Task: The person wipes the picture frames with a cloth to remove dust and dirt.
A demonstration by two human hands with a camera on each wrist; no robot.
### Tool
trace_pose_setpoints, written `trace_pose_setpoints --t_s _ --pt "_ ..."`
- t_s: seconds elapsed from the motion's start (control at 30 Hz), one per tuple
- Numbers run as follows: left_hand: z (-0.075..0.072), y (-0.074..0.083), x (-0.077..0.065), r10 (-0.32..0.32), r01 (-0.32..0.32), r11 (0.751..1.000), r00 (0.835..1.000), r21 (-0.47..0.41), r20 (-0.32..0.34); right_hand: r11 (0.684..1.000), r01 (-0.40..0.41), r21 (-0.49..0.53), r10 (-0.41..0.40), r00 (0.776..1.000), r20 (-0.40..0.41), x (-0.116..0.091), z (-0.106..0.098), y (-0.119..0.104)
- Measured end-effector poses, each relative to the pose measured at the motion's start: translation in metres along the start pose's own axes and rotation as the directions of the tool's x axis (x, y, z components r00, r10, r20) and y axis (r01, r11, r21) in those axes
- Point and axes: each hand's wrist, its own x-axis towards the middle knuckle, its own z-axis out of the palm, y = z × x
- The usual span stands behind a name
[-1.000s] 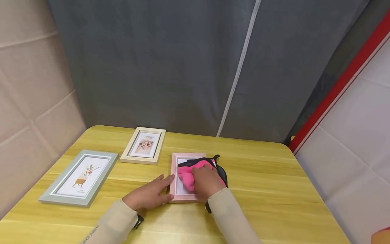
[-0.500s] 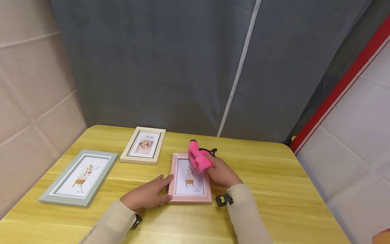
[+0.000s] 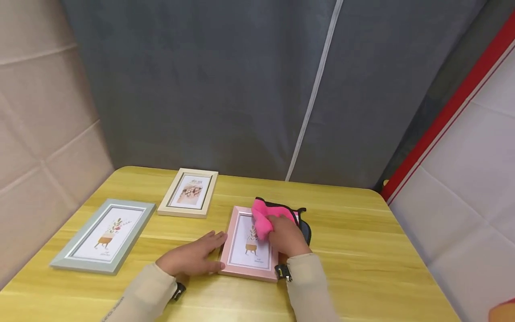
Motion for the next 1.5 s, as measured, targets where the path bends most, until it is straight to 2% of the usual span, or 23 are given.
trace_pose_setpoints --t_s 0.13,0.27,0.37,0.47,0.6,0.67,0.73,0.8,0.9,1.1,1.2,1.33,1.43,1.5 --pt "0.002 0.002 0.001 -0.001 0.001 1.0 1.0 0.017 0.002 0.999 0.005 -0.053 -0.005 1.0 0.011 0.006 0.013 -0.017" --pt "0.001 0.004 0.0 -0.021 0.021 0.999 1.0 0.031 -0.007 0.989 0.103 -0.105 -0.097 0.994 0.055 0.011 0.021 -0.036" --pt "0.0 0.006 0.0 -0.016 0.016 0.999 1.0 0.033 -0.013 0.978 0.192 -0.08 -0.183 0.977 0.11 0.012 0.021 -0.04" --pt "0.001 0.007 0.001 -0.011 0.011 1.0 1.0 0.02 -0.017 0.977 0.208 0.048 -0.213 0.966 0.147 0.01 0.016 -0.036" --pt "0.003 0.009 0.0 -0.012 0.013 1.0 1.0 0.016 -0.018 0.981 0.149 0.125 -0.157 0.986 0.057 0.004 0.002 -0.026" --pt "0.004 0.009 0.0 -0.006 0.007 0.999 1.0 0.032 -0.016 0.992 0.112 0.063 -0.112 0.994 -0.013 0.002 -0.004 -0.021" --pt "0.003 0.01 0.0 0.0 0.001 0.999 1.0 0.047 -0.015 0.998 0.062 0.0 -0.062 0.997 -0.048 0.0 -0.008 -0.017" --pt "0.003 0.01 0.001 0.009 -0.008 0.998 1.0 0.063 -0.014 1.0 0.013 -0.026 -0.014 0.999 -0.034 0.001 -0.007 -0.013" --pt "0.002 0.011 0.001 0.014 -0.013 0.997 1.0 0.076 -0.01 0.998 0.004 -0.056 -0.004 1.0 0.0 0.004 0.0 -0.01" --pt "0.002 0.012 0.0 0.018 -0.018 0.997 1.0 0.081 -0.001 0.99 0.1 -0.098 -0.1 0.995 0.009 0.011 0.018 -0.025" --pt "0.002 0.012 0.0 0.021 -0.021 0.996 1.0 0.082 0.002 0.98 0.179 -0.082 -0.176 0.983 0.046 0.013 0.023 -0.033" --pt "0.001 0.011 0.0 0.017 -0.018 0.997 1.0 0.072 0.007 0.957 0.291 -0.001 -0.29 0.951 0.108 0.013 0.025 -0.038" --pt "0.001 0.01 0.001 0.009 -0.009 0.998 1.0 0.059 0.007 0.951 0.295 0.097 -0.305 0.945 0.12 0.01 0.02 -0.037" --pt "0.001 0.01 0.001 0.0 0.0 0.999 1.0 0.05 0.006 0.951 0.273 0.145 -0.289 0.952 0.104 0.008 0.014 -0.036"
